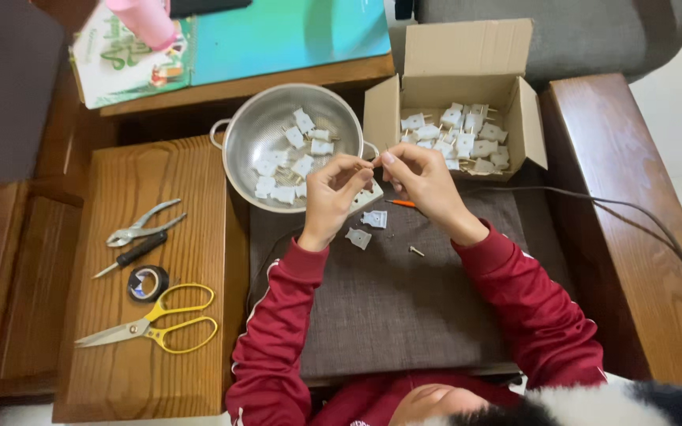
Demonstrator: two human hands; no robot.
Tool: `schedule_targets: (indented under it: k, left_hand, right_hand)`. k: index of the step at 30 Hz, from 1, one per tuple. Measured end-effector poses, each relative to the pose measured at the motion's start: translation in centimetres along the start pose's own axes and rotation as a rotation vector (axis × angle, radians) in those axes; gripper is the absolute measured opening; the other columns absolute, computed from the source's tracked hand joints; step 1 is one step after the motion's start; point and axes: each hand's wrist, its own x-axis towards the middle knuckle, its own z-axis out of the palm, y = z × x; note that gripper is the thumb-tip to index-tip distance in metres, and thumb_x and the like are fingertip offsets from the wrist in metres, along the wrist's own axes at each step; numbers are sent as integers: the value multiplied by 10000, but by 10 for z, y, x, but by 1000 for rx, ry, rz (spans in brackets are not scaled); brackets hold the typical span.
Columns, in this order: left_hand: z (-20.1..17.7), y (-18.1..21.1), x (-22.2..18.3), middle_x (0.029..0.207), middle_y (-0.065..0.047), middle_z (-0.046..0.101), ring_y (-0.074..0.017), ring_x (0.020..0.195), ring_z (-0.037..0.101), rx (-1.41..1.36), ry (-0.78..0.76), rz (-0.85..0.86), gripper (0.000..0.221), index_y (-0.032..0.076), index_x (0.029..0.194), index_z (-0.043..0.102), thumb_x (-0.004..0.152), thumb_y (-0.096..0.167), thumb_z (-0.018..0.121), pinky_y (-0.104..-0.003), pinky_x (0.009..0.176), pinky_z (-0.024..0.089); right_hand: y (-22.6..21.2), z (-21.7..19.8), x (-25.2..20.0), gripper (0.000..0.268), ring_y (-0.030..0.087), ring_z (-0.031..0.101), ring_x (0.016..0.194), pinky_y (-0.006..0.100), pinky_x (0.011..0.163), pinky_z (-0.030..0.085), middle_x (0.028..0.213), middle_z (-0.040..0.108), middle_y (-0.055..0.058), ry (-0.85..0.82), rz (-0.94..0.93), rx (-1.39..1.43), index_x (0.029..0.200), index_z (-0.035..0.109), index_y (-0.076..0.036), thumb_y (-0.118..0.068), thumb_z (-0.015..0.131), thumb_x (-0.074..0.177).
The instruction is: The person assembles electrical plugs by hand, inserting metal components and wires into plastic housings and securing them with a screwdriver.
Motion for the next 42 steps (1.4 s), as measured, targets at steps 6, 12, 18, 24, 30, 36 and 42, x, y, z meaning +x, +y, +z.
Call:
schedule_targets:
  k: [6, 12, 18, 24, 30, 36, 42]
  left_hand:
    - [-4, -7, 2, 1080, -83, 814, -151, 866, 851, -36, 0, -3, 115, 28, 1201, 889, 1100, 81, 889, -329, 896, 716]
    - [-4, -2, 4, 1032, -72, 807, -152, 857, 846, -9, 37, -12, 110, 15, 1195, 884, 1103, 75, 882, -360, 890, 721]
    - [-4, 20, 13, 982, -72, 789, -146, 861, 829, -26, 139, 1, 118, 11, 1210, 871, 1125, 92, 868, -338, 871, 724]
    - [7, 35, 60, 1058, -92, 817, -141, 914, 822, -96, 228, 56, 150, 17, 1236, 852, 1142, 133, 850, -314, 845, 747]
    - [18, 29, 71, 1188, -170, 844, -238, 963, 873, -46, 89, 106, 116, 36, 1198, 873, 1096, 87, 893, -387, 849, 773]
    - [8, 26, 65, 1222, -138, 809, -185, 1011, 825, 102, 82, 90, 180, 52, 1274, 857, 1150, 181, 859, -313, 848, 741]
    - [15, 31, 58, 1027, -143, 880, -119, 846, 831, 78, 75, 91, 124, 35, 1219, 852, 1133, 123, 860, -277, 774, 736]
  right_hand:
    - [12, -1, 4, 226, 124, 660, 615, 273, 487, 559, 799, 687, 89, 16, 7, 44, 1102, 821, -11, -170, 711, 1219]
    - [7, 5, 15, 207, 118, 541, 446, 226, 434, 439, 643, 604, 78, -13, -14, 25, 1168, 836, 4, -148, 703, 1213]
    - [5, 1, 49, 172, 100, 685, 716, 255, 632, 587, 941, 731, 129, -25, -156, -137, 1279, 898, -1, -86, 787, 1179]
    - [2, -13, 60, 154, 119, 611, 450, 240, 398, 498, 690, 690, 87, -61, -197, -123, 1235, 878, 14, -85, 773, 1181]
    - [27, -18, 63, 163, 156, 662, 485, 285, 463, 575, 860, 719, 155, -55, -229, -53, 1253, 893, 15, -32, 760, 1172]
    - [19, -15, 60, 183, 147, 652, 500, 290, 457, 556, 846, 683, 157, -79, -243, -57, 1267, 881, 51, -33, 739, 1188]
    - [16, -21, 56, 190, 132, 653, 507, 291, 473, 567, 846, 654, 134, -99, -251, -37, 1294, 878, 57, -27, 743, 1190]
